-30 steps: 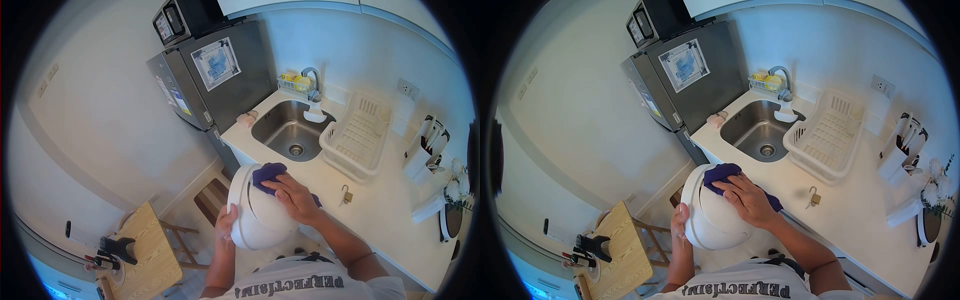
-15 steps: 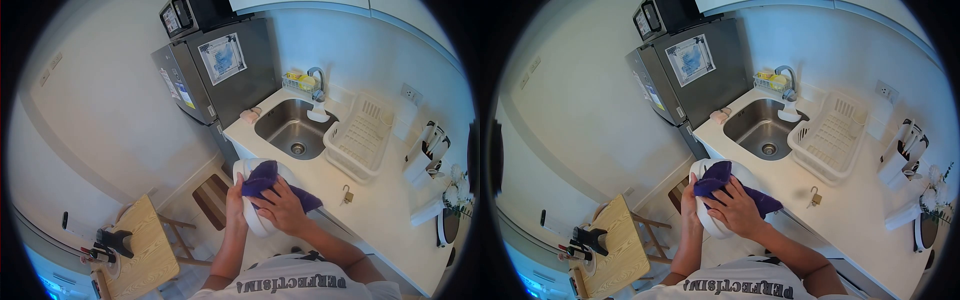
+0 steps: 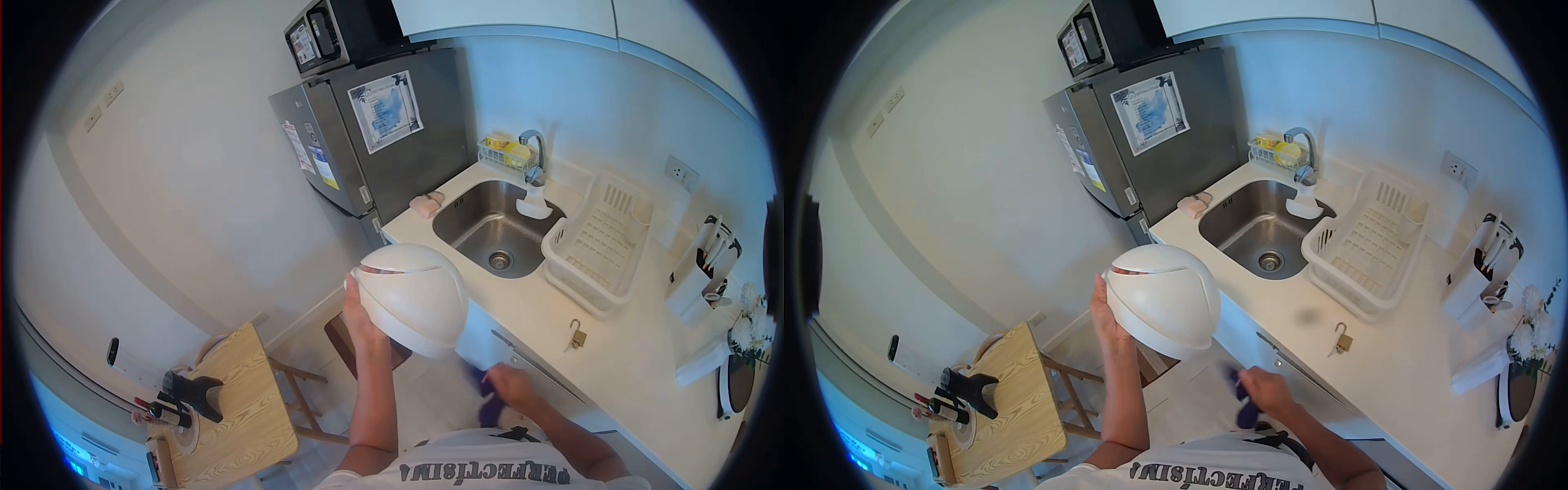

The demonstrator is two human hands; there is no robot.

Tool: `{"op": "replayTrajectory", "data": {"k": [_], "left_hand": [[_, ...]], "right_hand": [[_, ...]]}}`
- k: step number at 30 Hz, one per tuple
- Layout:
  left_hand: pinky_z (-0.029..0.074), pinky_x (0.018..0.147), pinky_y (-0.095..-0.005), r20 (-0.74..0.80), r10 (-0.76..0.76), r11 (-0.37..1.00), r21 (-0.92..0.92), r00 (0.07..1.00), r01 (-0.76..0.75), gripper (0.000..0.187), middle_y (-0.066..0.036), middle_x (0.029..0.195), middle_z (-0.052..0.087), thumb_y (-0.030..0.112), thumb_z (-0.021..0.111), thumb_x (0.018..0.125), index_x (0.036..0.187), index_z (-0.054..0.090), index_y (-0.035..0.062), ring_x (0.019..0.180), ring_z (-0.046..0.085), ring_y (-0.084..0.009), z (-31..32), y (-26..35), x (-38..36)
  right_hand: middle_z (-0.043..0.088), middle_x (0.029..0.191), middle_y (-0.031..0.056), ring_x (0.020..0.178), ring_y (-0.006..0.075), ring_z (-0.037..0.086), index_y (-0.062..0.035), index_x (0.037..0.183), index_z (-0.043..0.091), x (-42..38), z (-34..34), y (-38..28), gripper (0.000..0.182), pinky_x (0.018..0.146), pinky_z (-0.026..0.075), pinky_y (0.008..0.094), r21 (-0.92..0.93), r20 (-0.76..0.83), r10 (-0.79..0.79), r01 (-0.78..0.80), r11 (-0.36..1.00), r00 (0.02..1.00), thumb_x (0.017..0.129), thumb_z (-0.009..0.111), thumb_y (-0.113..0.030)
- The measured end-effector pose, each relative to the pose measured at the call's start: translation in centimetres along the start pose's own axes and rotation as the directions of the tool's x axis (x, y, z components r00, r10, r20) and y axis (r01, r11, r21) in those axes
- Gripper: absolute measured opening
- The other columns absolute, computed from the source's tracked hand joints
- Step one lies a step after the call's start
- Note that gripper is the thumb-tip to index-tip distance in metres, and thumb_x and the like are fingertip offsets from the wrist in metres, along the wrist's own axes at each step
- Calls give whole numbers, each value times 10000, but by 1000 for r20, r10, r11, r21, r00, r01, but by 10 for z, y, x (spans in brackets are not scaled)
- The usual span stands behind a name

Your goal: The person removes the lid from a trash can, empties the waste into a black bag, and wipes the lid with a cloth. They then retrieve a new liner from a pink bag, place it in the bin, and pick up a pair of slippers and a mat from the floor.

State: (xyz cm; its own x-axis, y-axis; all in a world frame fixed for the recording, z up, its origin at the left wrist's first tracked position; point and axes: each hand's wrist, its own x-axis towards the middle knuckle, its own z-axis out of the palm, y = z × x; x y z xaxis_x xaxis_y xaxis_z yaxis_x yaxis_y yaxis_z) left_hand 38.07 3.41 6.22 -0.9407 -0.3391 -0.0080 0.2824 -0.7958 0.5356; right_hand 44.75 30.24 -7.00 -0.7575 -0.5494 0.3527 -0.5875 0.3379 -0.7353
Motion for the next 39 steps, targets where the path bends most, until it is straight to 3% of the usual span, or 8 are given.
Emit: {"op": "replayTrajectory", "data": {"k": [2,6,17,19,23,29,36,39], "left_hand": [[487,830,-413,48,40,999,3,998,-40,532,-119,1108,574,470,383,935,1165,485,2,945,580,-297,3,3,2],[461,876,-404,65,34,999,1,997,-35,615,-107,1186,523,540,337,921,1236,426,19,1032,539,-281,30,-18,-21],[443,909,-381,80,213,890,396,974,-228,390,-132,1162,528,300,304,973,1246,439,56,1069,524,-252,1,-35,-33],[431,927,-414,411,-95,960,-201,907,192,441,-150,1167,537,348,296,961,1233,458,42,1081,520,-285,5,-21,-26],[397,968,-494,252,-42,896,-418,967,148,442,-195,1223,535,312,383,928,1223,490,1,1112,520,-350,11,-10,-21],[387,961,-508,384,-49,917,-349,922,194,452,-206,1249,502,277,357,932,1247,446,-36,1129,495,-353,-29,-13,-6],[478,878,-473,401,19,915,-377,916,146,496,-191,1208,518,356,423,891,1224,458,-11,1083,531,-320,-44,-26,-17],[429,936,-455,459,558,275,685,692,-675,562,-162,1256,470,435,445,887,1259,413,14,1140,476,-287,-84,-46,-24]], "right_hand": [[609,847,115,761,228,595,14,867,601,8,-32,-16,267,687,467,308,172,-132,381,-357,918,915,929,466,-208],[559,905,113,787,150,524,29,1004,540,86,-84,-101,296,724,417,267,493,-372,-48,241,836,927,893,375,-191],[480,1268,121,1196,261,429,-114,1266,493,129,-17,-117,437,1044,247,433,-438,-242,-467,334,835,850,873,495,-304],[486,1244,90,1199,236,425,-106,1240,518,102,-11,-95,421,1068,214,472,-523,-204,-585,417,743,785,869,498,-305],[463,1232,94,1228,261,394,-102,1242,513,81,27,-38,408,1082,171,512,-581,-347,-649,388,715,677,877,487,-281],[217,1397,283,1301,488,186,81,1343,301,87,-5,-61,502,1083,125,503,22,-731,-148,240,971,666,904,379,-151],[210,1443,230,1352,291,207,60,1388,202,104,-68,-67,569,1083,172,345,485,-555,202,117,867,807,955,422,-237],[322,1396,197,1307,244,293,37,1394,218,115,-97,-65,637,1065,205,314,509,-513,182,126,851,839,929,496,-298]]}}
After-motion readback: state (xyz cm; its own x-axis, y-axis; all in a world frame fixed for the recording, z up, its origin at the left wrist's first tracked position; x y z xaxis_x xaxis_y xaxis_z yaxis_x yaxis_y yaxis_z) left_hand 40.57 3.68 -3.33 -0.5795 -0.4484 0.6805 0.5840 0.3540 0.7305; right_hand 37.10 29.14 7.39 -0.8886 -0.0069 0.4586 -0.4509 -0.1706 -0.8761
